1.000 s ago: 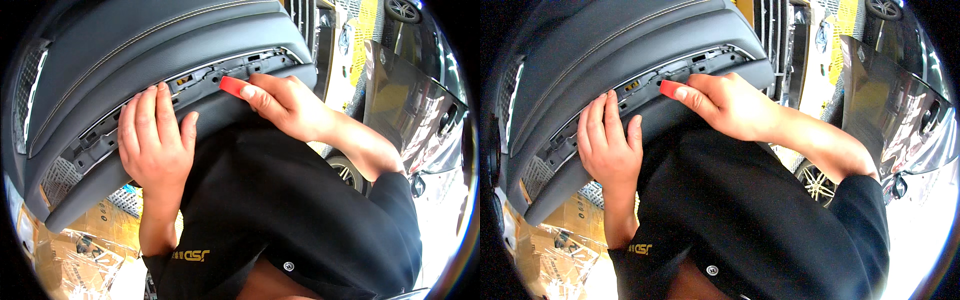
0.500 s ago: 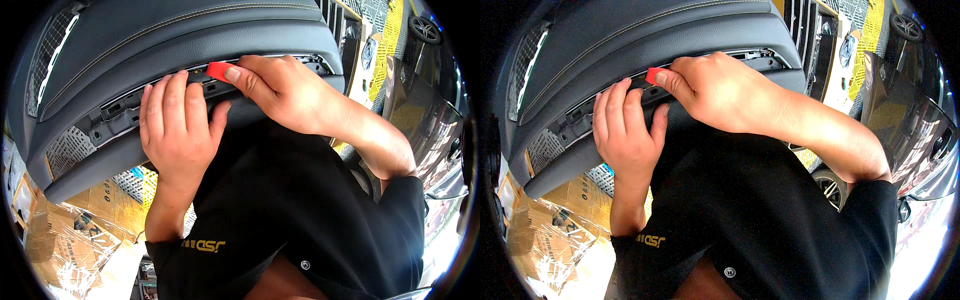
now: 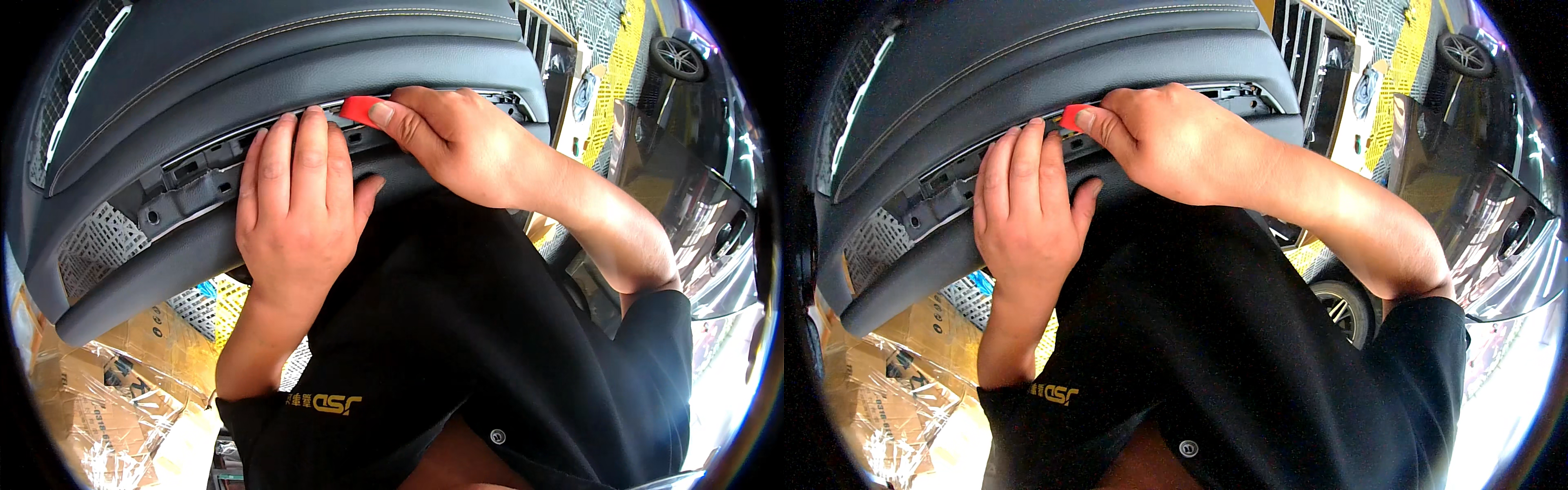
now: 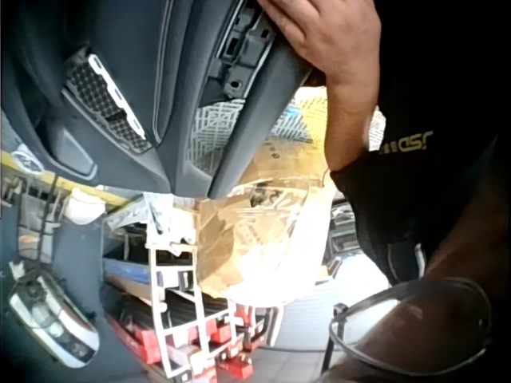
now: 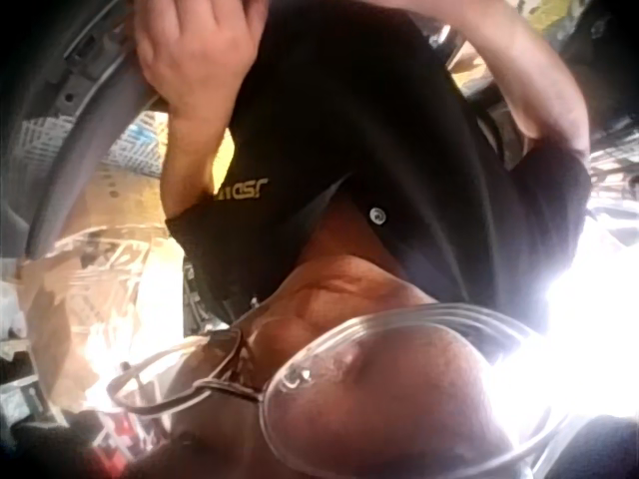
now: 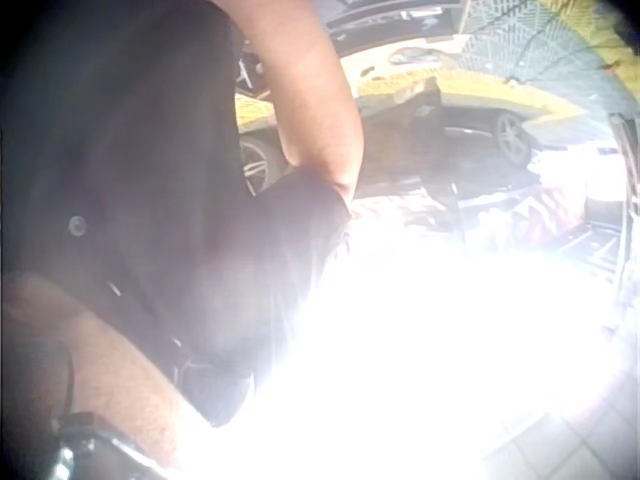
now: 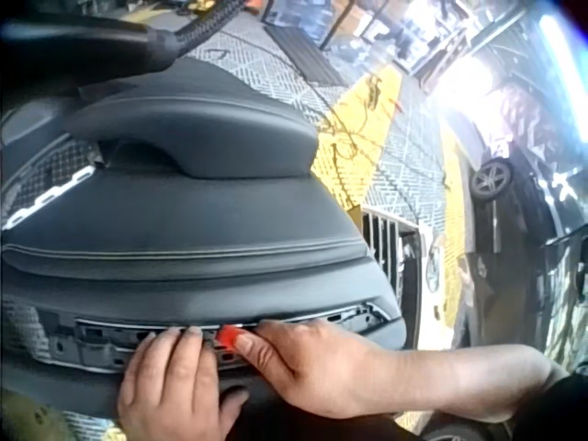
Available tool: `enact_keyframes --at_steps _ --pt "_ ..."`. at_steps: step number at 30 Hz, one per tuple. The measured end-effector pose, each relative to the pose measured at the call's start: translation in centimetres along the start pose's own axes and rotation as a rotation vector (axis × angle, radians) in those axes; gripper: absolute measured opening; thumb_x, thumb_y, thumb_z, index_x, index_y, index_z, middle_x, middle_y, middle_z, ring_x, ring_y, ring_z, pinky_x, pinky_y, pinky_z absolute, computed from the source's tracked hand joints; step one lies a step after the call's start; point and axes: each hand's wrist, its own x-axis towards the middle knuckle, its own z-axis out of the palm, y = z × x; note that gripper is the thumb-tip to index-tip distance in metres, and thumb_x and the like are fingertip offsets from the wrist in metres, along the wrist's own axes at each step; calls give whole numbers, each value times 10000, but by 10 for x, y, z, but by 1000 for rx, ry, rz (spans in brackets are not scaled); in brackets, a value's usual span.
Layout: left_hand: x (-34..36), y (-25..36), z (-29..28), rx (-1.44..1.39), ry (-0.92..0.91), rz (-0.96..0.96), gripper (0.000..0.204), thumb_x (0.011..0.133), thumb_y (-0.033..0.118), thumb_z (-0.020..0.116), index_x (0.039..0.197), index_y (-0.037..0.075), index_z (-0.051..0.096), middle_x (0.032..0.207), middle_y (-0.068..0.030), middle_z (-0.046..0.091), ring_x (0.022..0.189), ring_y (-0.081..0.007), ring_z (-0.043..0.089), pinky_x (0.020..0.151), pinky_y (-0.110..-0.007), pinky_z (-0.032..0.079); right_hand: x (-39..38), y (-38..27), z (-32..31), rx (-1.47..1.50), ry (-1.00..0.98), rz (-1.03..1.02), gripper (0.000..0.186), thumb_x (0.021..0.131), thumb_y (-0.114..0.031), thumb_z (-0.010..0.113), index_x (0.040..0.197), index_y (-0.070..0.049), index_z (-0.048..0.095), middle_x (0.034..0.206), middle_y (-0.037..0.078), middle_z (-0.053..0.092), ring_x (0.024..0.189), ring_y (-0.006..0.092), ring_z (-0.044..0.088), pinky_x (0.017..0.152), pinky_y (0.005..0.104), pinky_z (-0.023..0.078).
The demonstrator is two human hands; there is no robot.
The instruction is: The person disassembles and reassembles parts of a car door panel, using a prying tool to separate pieces and fitting trim components back together by hand.
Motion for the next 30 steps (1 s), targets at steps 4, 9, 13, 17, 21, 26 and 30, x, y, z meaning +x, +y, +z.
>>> enact_keyframes --at_steps 4,9,13,17,21,26,30 --pt "3 -8 -4 -32 -41 50 571 941 453 728 1254 -21 678 1358 -145 648 1251 -352 621 1057 -479 549 -1 -3 0 -85 4 -28 459 1140 -359 522 975 29 705 754 260 688 773 474 709 697 542 576" --pt "6 -12 -4 -42 -93 92 642 888 480 759 1255 -39 673 1339 -157 644 1235 -357 623 1049 -475 555 1 7 3 -183 5 -210 446 1149 -312 502 969 46 700 745 252 661 742 466 702 666 530 577" --pt "10 -14 -4 -34 -127 129 662 899 504 756 1257 -47 671 1330 -163 650 1225 -360 629 1047 -475 554 6 5 7 -105 -10 -128 485 1152 -330 494 945 55 703 737 254 665 741 465 706 663 533 578" --pt "6 -20 -5 -84 -43 115 621 928 502 753 1249 -26 690 1304 -145 674 1198 -350 647 1026 -466 556 1 0 5 -61 -51 -93 545 1154 -395 479 993 70 715 880 310 707 841 474 722 742 534 581" --pt "9 -30 -10 -166 -35 77 536 935 455 774 1239 17 716 1281 -118 691 1162 -332 666 985 -444 565 1 -8 -2 256 -150 317 604 1140 -504 487 1122 47 736 1022 282 753 1032 417 730 931 483 538" --pt "7 -36 -20 -98 -16 0 467 943 381 795 1249 36 723 1252 -112 700 1150 -336 667 986 -452 561 6 -17 -14 380 -297 455 582 1145 -536 484 1284 -38 751 822 59 654 803 168 614 804 347 529" --pt "-7 -63 -35 -5 16 -66 397 968 338 779 1214 29 744 1212 -117 709 1124 -341 668 987 -459 549 -1 -14 -18 453 -330 357 540 1155 -503 475 1302 -59 744 837 26 636 773 135 594 754 330 524"
